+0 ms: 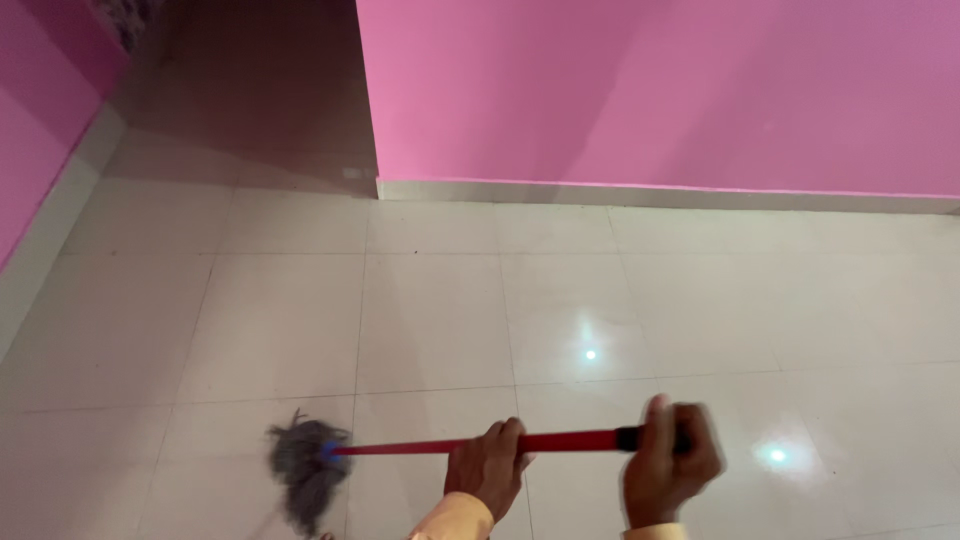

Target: The person holds a mop with both hands and moves it across the floor in a back-and-forth motion.

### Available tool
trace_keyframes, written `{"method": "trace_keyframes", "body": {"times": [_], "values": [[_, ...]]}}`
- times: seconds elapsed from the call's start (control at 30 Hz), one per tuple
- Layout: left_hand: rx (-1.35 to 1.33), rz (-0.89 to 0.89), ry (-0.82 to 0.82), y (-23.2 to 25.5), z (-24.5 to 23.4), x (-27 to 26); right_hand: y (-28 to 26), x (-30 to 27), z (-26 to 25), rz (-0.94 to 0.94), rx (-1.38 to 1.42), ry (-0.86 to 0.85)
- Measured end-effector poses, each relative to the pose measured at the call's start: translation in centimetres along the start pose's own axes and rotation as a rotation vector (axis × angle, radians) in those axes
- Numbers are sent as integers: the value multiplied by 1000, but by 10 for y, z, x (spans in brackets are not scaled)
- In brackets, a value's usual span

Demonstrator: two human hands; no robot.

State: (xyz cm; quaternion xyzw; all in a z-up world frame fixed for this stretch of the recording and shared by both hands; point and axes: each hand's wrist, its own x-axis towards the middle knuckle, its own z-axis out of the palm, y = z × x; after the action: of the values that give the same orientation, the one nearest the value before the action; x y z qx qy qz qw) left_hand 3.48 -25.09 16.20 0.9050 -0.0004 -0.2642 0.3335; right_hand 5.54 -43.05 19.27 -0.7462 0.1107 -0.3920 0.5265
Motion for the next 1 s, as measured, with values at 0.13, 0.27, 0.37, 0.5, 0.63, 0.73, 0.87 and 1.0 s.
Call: {"method": "trace_keyframes", "body": {"times": [0.13, 0.27, 0.37, 0.5, 0.63, 0.73, 0.87, 1.0], "values": [[-64, -69, 80, -28, 33, 4, 25, -52, 10, 50, 16, 46], [14, -218, 122, -87, 46, 6, 36, -101, 17, 190, -35, -137], [55, -348, 80, -149, 55, -8, 19, -145, 19, 433, 2, -390], [106, -498, -24, -213, 53, -24, -21, -153, 9, 472, -272, -960], [36, -141, 400, -191, 53, -33, -30, -132, 12, 450, -246, -758], [-201, -115, 395, -114, 47, -50, -26, -78, -12, 152, 150, -363], [-171, 368, 381, -56, 36, -94, -59, -36, -62, -22, 104, -46], [-31, 281, 54, -94, 55, -119, -46, -122, -60, -88, -268, -82]]}}
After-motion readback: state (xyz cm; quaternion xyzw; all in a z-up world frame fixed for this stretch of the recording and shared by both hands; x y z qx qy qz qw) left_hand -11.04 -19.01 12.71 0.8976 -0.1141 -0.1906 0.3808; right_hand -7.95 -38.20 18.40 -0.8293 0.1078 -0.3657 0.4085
